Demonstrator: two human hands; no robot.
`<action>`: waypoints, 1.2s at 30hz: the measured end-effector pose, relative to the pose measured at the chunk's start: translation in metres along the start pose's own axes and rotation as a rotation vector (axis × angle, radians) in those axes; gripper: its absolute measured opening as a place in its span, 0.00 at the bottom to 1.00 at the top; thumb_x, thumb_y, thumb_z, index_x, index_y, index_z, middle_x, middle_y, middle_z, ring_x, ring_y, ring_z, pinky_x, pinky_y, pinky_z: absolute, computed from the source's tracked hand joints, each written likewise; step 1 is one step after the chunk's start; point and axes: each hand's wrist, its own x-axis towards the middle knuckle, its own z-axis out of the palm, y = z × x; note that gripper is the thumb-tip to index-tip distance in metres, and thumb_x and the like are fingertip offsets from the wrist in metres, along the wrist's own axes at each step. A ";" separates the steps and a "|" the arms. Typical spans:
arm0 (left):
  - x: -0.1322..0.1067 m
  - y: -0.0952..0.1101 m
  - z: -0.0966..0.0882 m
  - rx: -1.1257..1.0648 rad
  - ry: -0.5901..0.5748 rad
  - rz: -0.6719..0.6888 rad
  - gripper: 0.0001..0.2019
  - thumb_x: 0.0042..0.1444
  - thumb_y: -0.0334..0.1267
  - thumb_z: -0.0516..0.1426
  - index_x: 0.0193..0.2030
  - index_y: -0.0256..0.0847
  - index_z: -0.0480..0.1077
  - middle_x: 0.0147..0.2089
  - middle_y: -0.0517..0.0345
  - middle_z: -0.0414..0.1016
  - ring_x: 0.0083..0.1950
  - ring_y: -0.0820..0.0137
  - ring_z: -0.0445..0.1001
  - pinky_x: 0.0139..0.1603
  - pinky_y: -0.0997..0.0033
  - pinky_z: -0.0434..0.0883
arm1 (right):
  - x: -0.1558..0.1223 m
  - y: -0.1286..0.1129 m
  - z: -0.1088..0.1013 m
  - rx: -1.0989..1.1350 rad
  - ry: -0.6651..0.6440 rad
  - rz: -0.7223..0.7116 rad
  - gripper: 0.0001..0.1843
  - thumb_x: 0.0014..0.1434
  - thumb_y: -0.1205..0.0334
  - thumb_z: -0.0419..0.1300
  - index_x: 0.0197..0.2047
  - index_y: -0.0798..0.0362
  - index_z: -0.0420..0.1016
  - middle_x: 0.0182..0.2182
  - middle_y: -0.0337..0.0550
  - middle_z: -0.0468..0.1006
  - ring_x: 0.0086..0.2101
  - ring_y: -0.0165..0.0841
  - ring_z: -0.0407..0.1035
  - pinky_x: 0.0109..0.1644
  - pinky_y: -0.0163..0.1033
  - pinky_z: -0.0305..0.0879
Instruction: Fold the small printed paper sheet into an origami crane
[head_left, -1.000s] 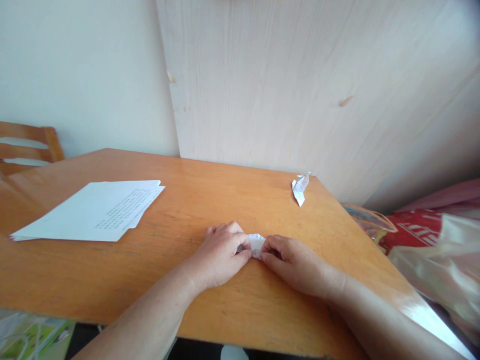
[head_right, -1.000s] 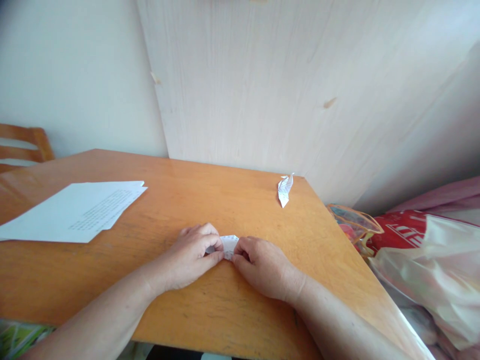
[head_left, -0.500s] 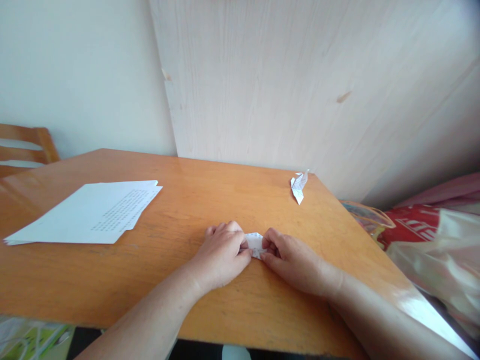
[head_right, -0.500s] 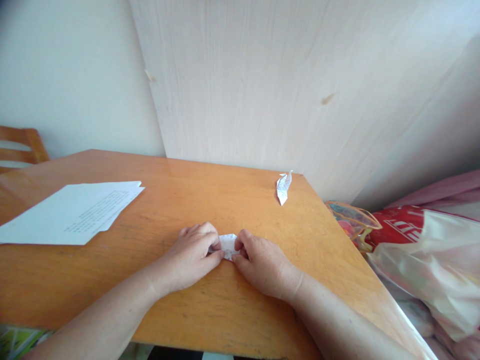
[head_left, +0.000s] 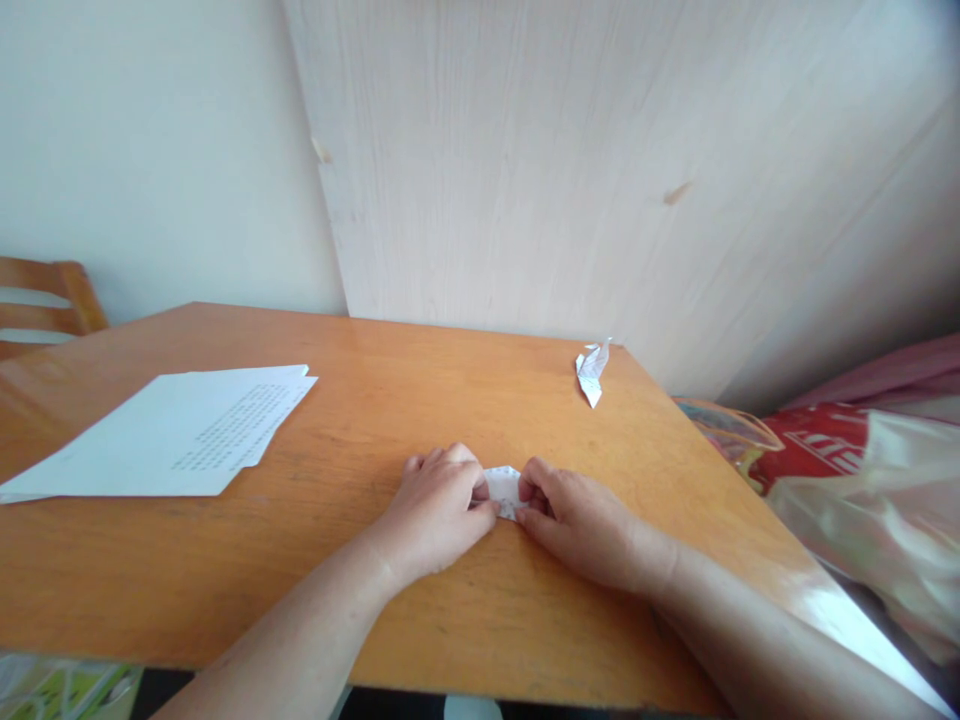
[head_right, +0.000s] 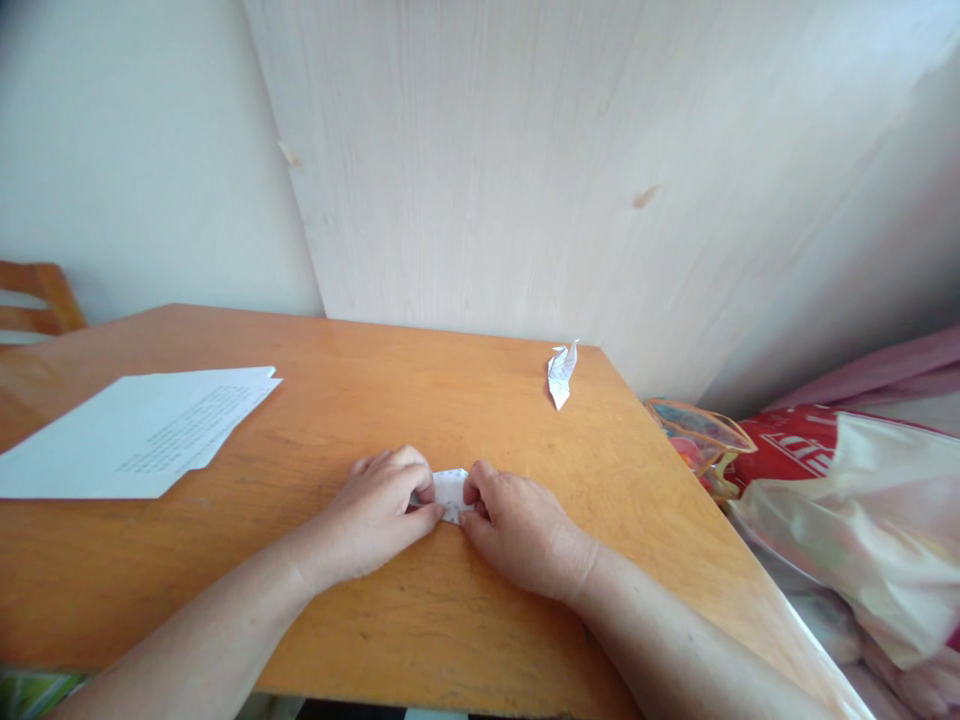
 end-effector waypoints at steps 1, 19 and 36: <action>0.000 0.000 0.000 -0.006 -0.001 -0.008 0.05 0.58 0.39 0.55 0.33 0.44 0.70 0.43 0.56 0.73 0.47 0.60 0.70 0.47 0.58 0.60 | 0.000 0.000 0.000 -0.001 0.001 -0.002 0.02 0.61 0.64 0.57 0.38 0.52 0.68 0.30 0.39 0.75 0.27 0.29 0.64 0.29 0.35 0.50; 0.001 0.000 0.001 -0.031 0.011 -0.012 0.04 0.57 0.39 0.56 0.35 0.46 0.72 0.44 0.57 0.74 0.49 0.60 0.71 0.48 0.58 0.61 | -0.012 0.001 0.005 -0.089 0.039 -0.216 0.11 0.68 0.64 0.52 0.44 0.49 0.76 0.38 0.41 0.78 0.35 0.32 0.72 0.39 0.35 0.61; 0.003 0.000 0.000 -0.025 -0.001 -0.027 0.05 0.56 0.40 0.56 0.34 0.46 0.73 0.43 0.56 0.75 0.47 0.60 0.72 0.47 0.58 0.61 | -0.009 -0.001 -0.002 -0.073 0.028 -0.208 0.08 0.68 0.63 0.51 0.45 0.51 0.72 0.36 0.41 0.78 0.33 0.31 0.71 0.36 0.35 0.59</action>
